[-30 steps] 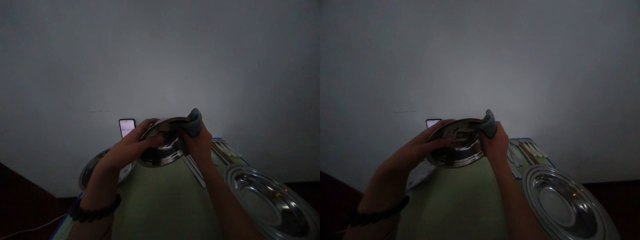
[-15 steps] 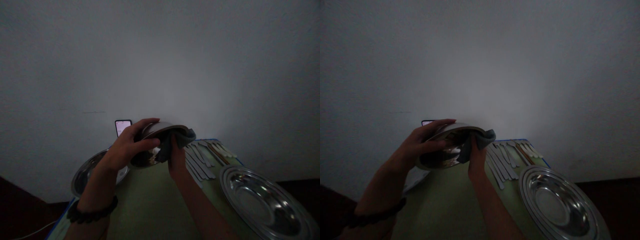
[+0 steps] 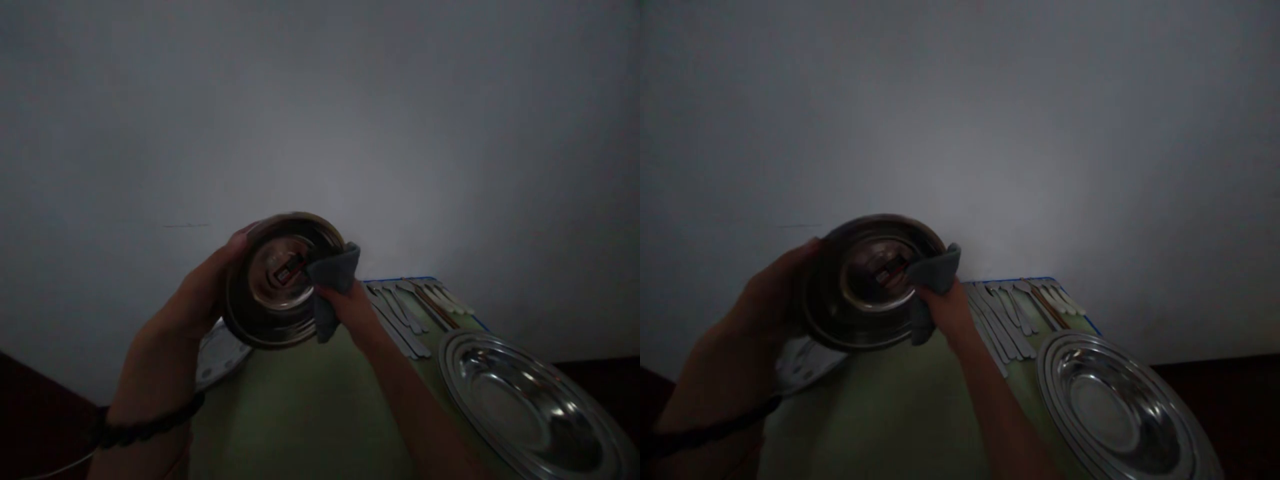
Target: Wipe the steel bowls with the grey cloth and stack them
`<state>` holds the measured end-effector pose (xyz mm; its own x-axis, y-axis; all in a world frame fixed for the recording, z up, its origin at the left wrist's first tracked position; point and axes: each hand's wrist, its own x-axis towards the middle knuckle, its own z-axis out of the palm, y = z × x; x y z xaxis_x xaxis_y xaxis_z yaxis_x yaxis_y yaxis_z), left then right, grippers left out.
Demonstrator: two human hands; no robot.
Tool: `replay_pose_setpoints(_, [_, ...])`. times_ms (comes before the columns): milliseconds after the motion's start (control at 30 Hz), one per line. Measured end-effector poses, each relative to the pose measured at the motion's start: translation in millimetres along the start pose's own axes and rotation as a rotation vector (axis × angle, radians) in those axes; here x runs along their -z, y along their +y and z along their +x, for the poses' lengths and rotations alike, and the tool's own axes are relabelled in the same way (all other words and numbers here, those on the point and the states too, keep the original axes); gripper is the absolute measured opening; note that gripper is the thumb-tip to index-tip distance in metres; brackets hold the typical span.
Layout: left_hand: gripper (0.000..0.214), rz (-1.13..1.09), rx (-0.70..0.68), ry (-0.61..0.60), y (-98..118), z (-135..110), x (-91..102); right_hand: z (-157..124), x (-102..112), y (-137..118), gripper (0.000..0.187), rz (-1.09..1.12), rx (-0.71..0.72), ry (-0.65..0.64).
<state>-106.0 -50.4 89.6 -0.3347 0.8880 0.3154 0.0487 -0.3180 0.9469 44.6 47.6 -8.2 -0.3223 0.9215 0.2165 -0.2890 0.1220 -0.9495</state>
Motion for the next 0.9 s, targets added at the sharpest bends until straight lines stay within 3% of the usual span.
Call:
replay_pose_setpoints(67, [0.054, 0.079, 0.126, -0.161, 0.0, -3.9, 4.6, 4.1, 16.8, -12.9, 0.028, -0.262, 0.179, -0.004])
replay_pose_setpoints(133, [0.054, 0.302, 0.181, -0.362, -4.5, -6.1, -1.0, 5.2, 26.7, -24.4, 0.017, -0.517, 0.332, -0.012])
replay_pose_setpoints(200, [0.049, 0.563, 0.106, -0.509, -10.6, -6.7, -14.2, 3.9, 29.4, -31.4, 0.012, -0.708, 0.478, -0.001])
replay_pose_setpoints(267, [0.039, 0.692, 0.011, -0.544, -15.2, -6.1, -28.2, 2.1, 28.4, -32.9, 0.015, -0.787, 0.584, 0.064])
replay_pose_setpoints(367, [0.041, 0.657, -0.038, -0.485, -17.1, -3.7, -37.3, 2.0, 28.1, -28.5, 0.013, -0.76, 0.587, 0.208])
replay_pose_setpoints(533, [0.04, 0.386, 0.016, -0.372, -18.2, 3.9, -26.3, 7.8, 30.2, -12.7, 0.026, -0.559, 0.352, 0.338])
replay_pose_setpoints(733, [0.046, -0.086, 0.058, -0.079, -30.3, 16.7, -28.9, 10.7, 13.4, 16.0, 0.047, -0.239, 0.039, 0.316])
replay_pose_setpoints(833, [0.046, -0.113, 0.082, 0.005, -33.8, 18.0, -34.6, 8.6, 10.3, 20.7, 0.072, -0.369, 0.1, 0.323])
replay_pose_setpoints(900, [0.045, -0.072, 0.099, 0.004, -33.5, 16.2, -37.8, 7.8, 14.7, 17.2, 0.076, -0.549, 0.209, 0.33])
